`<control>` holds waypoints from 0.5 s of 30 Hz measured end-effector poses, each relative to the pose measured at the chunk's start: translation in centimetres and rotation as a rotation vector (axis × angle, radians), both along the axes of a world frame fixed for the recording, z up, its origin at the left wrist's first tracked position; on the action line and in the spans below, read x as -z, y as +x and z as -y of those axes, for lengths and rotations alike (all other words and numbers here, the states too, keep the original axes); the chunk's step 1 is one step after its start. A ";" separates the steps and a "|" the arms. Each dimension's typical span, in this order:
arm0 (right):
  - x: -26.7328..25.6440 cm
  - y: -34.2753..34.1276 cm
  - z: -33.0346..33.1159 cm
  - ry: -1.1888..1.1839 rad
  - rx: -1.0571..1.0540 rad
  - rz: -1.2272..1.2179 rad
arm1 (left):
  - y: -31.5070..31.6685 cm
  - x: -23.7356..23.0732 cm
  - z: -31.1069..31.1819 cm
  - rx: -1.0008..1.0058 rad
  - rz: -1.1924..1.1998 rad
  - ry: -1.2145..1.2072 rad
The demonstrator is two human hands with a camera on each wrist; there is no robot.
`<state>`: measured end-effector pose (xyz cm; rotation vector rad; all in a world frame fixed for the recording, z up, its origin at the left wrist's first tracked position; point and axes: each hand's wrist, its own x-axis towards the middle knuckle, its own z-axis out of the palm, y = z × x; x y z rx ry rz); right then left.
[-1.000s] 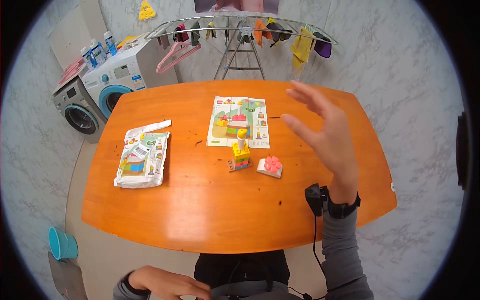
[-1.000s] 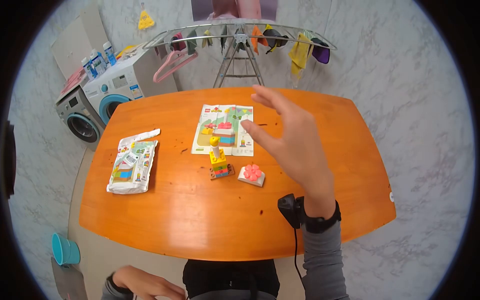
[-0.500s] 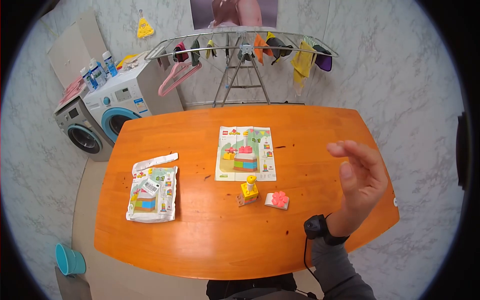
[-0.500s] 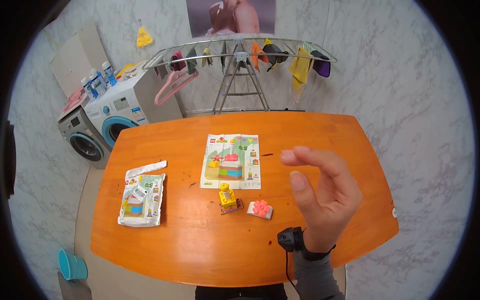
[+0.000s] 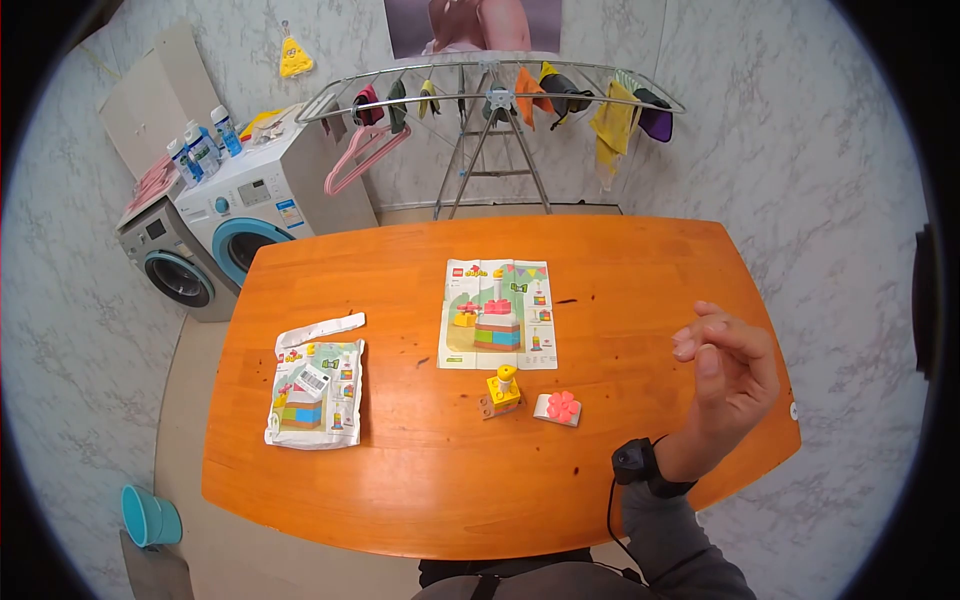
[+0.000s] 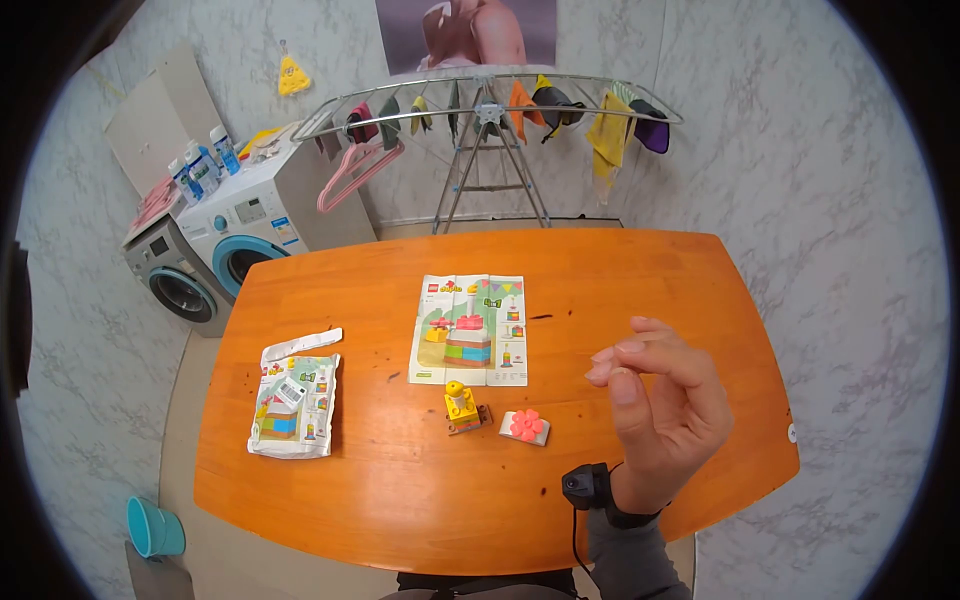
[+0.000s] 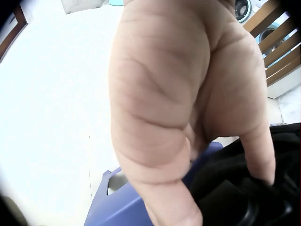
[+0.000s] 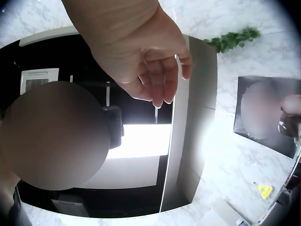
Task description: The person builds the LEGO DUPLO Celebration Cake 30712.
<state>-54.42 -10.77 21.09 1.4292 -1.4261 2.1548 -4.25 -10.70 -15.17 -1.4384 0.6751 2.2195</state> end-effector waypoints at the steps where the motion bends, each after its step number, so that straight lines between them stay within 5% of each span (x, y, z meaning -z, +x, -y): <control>1: 0.0 -0.1 -0.1 -0.017 0.006 0.000 | -0.1 -0.2 0.0 -0.001 -0.003 -0.002; 10: -0.3 -0.9 -0.7 -0.045 0.003 0.022 | -0.7 -4.7 2.2 0.026 -0.040 -0.022; 15: -0.2 -1.1 -0.8 -0.062 0.010 0.023 | -0.5 -13.1 5.0 0.131 -0.190 -0.041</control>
